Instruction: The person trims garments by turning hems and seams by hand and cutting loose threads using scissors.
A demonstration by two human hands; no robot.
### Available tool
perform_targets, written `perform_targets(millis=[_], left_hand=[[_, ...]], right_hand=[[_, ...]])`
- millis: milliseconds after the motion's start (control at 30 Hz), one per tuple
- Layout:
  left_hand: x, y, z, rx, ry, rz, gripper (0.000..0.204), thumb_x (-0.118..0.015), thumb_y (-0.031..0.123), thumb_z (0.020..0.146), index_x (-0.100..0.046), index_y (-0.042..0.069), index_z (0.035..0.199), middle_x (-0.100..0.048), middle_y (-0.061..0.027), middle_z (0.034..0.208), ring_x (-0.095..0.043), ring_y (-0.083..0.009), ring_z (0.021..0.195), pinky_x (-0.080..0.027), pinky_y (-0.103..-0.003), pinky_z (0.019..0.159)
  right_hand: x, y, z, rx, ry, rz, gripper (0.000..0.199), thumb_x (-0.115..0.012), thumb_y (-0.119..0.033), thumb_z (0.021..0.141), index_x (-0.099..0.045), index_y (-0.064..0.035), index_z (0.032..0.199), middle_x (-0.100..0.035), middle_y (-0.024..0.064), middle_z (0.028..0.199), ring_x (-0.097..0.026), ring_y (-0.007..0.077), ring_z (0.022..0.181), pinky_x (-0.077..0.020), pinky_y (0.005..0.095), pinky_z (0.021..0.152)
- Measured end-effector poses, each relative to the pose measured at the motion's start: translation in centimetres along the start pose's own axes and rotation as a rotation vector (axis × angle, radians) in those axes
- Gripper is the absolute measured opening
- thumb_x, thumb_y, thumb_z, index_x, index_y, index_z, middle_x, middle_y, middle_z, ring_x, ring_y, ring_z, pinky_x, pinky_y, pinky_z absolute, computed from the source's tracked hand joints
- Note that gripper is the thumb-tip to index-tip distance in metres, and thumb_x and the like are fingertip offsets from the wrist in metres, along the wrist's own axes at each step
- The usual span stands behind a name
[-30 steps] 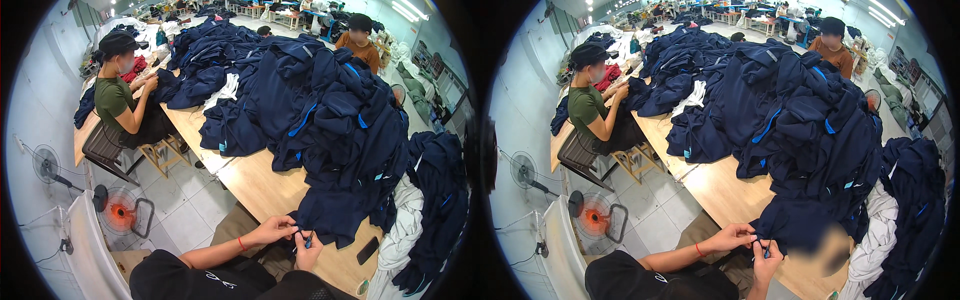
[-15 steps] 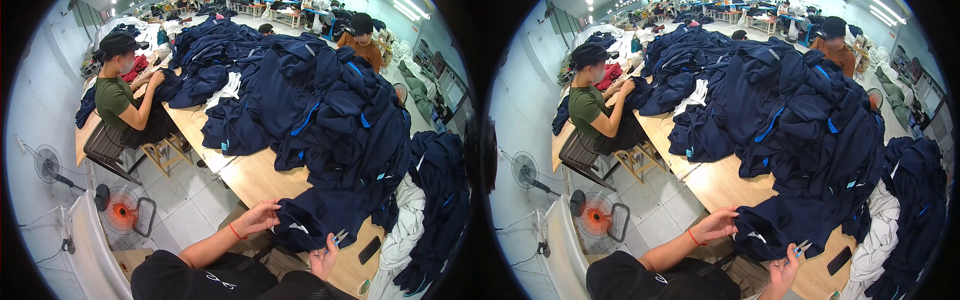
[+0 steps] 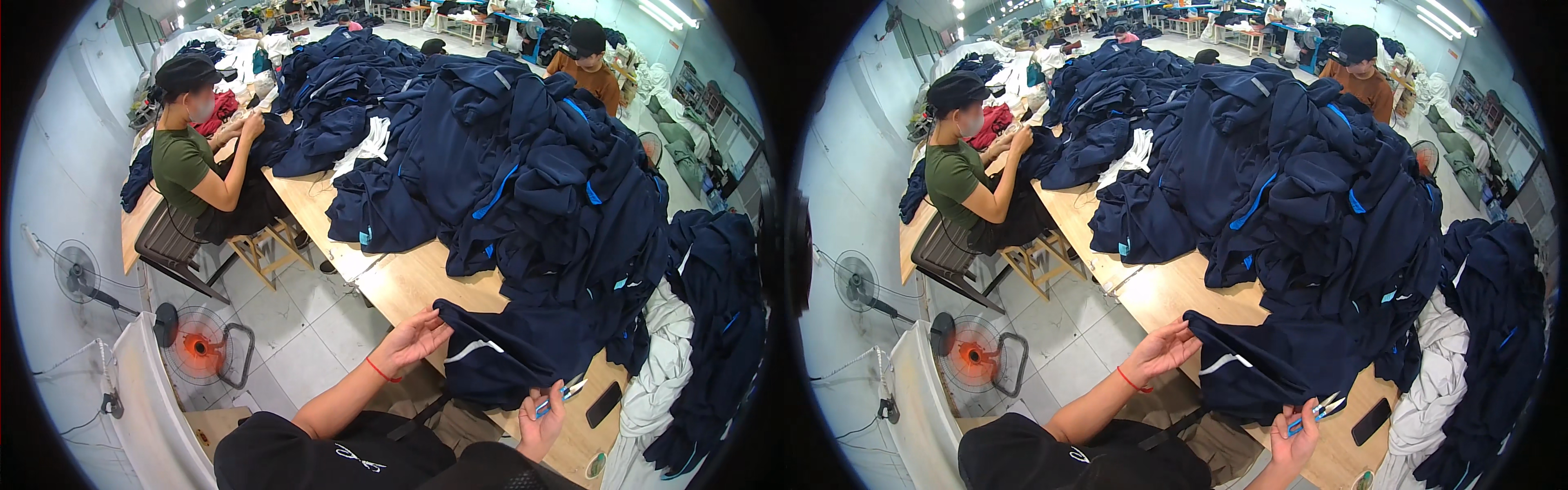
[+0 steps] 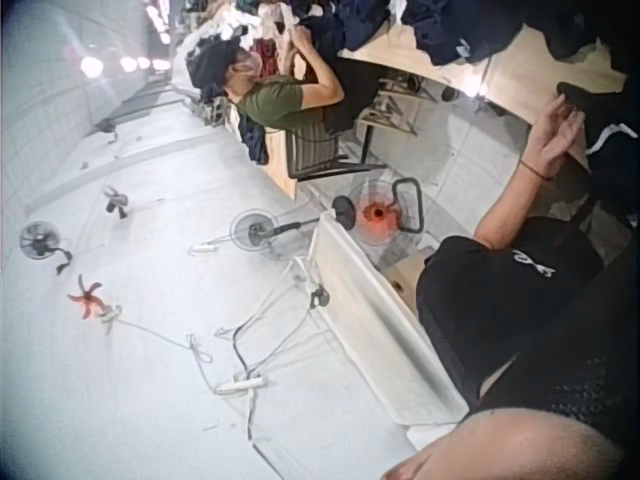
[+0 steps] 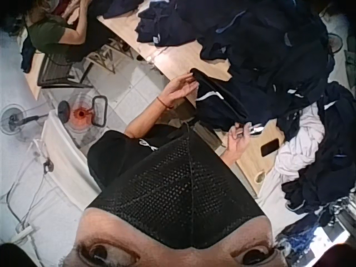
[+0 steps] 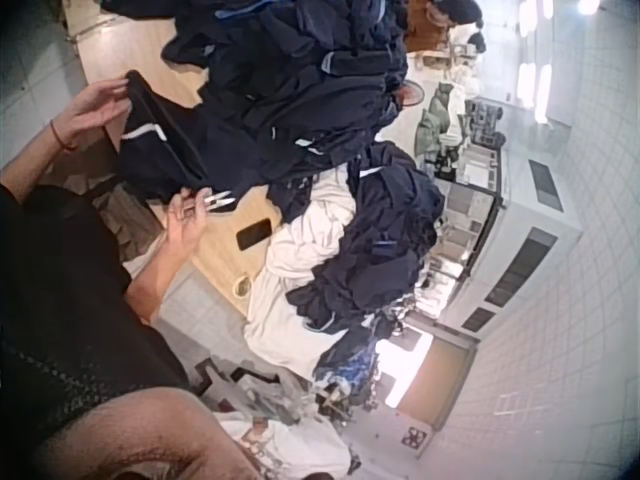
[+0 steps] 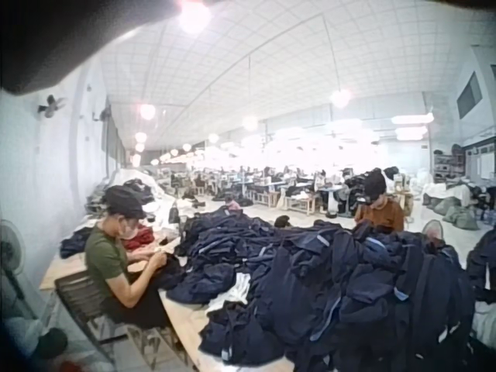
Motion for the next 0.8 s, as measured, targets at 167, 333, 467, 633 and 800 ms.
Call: perform_targets(millis=[167,333,467,633,800], left_hand=[[0.5,0.5,0.8,0.014,-0.15,-0.16,0.025,-0.055,0.013,0.111,-0.065,-0.008,0.122,-0.075,-0.0167,0.12,-0.075,-0.028,0.112,-0.061,-0.042,0.106],[0.0,0.1,0.6,0.129,-0.124,-0.153,0.033,-0.058,0.026,0.11,-0.072,-0.003,0.119,-0.078,-0.0176,0.12,-0.077,-0.0276,0.109,-0.061,-0.041,0.103],[-0.8,-0.1,-0.4,0.102,0.012,0.172,0.032,-0.062,0.028,0.109,-0.074,-0.001,0.118,-0.079,-0.014,0.119,-0.076,-0.0252,0.109,-0.06,-0.041,0.104],[-0.9,0.0,-2.1,0.285,-0.227,0.982,0.031,-0.069,0.028,0.109,-0.074,0.001,0.124,-0.072,0.0035,0.11,-0.063,-0.0034,0.094,-0.051,-0.022,0.088],[-1.0,-0.2,-1.0,0.376,-0.448,1.296,0.027,-0.068,0.029,0.11,-0.073,0.003,0.112,-0.071,0.0052,0.11,-0.062,-0.0038,0.093,-0.051,-0.023,0.088]], right_hand=[[1.8,-0.7,-0.1,-0.006,0.065,0.017,0.016,-0.062,-0.019,0.111,-0.068,-0.009,0.122,-0.073,0.0052,0.112,-0.06,0.0168,0.078,-0.0354,0.0217,0.042],[2.7,-1.1,0.9,-0.072,-0.019,0.324,0.018,-0.058,-0.016,0.11,-0.068,-0.0051,0.12,-0.075,0.0056,0.112,-0.061,0.0117,0.075,-0.0319,0.0213,0.041],[3.4,-1.3,0.2,-0.023,0.042,0.25,0.023,-0.051,-0.017,0.105,-0.067,-0.0063,0.117,-0.075,0.0033,0.109,-0.054,0.0124,0.06,-0.0315,0.0239,0.04],[1.6,-2.0,-0.7,0.015,0.117,0.164,0.021,-0.046,-0.018,0.108,-0.064,-0.0069,0.11,-0.066,0.0009,0.093,-0.049,0.0116,0.06,-0.0312,0.0238,0.04],[1.7,-3.3,-0.6,0.138,0.025,0.106,0.026,-0.045,-0.018,0.11,-0.065,-0.0044,0.117,-0.068,0.0026,0.095,-0.053,0.0132,0.063,-0.0348,0.0238,0.042]])
Point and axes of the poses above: each hand's wrist, its own z-axis towards the middle knuckle, its own x-axis out of the back of the hand, y = z × x, the point moved 3 cm from there along z, towards the middle knuckle
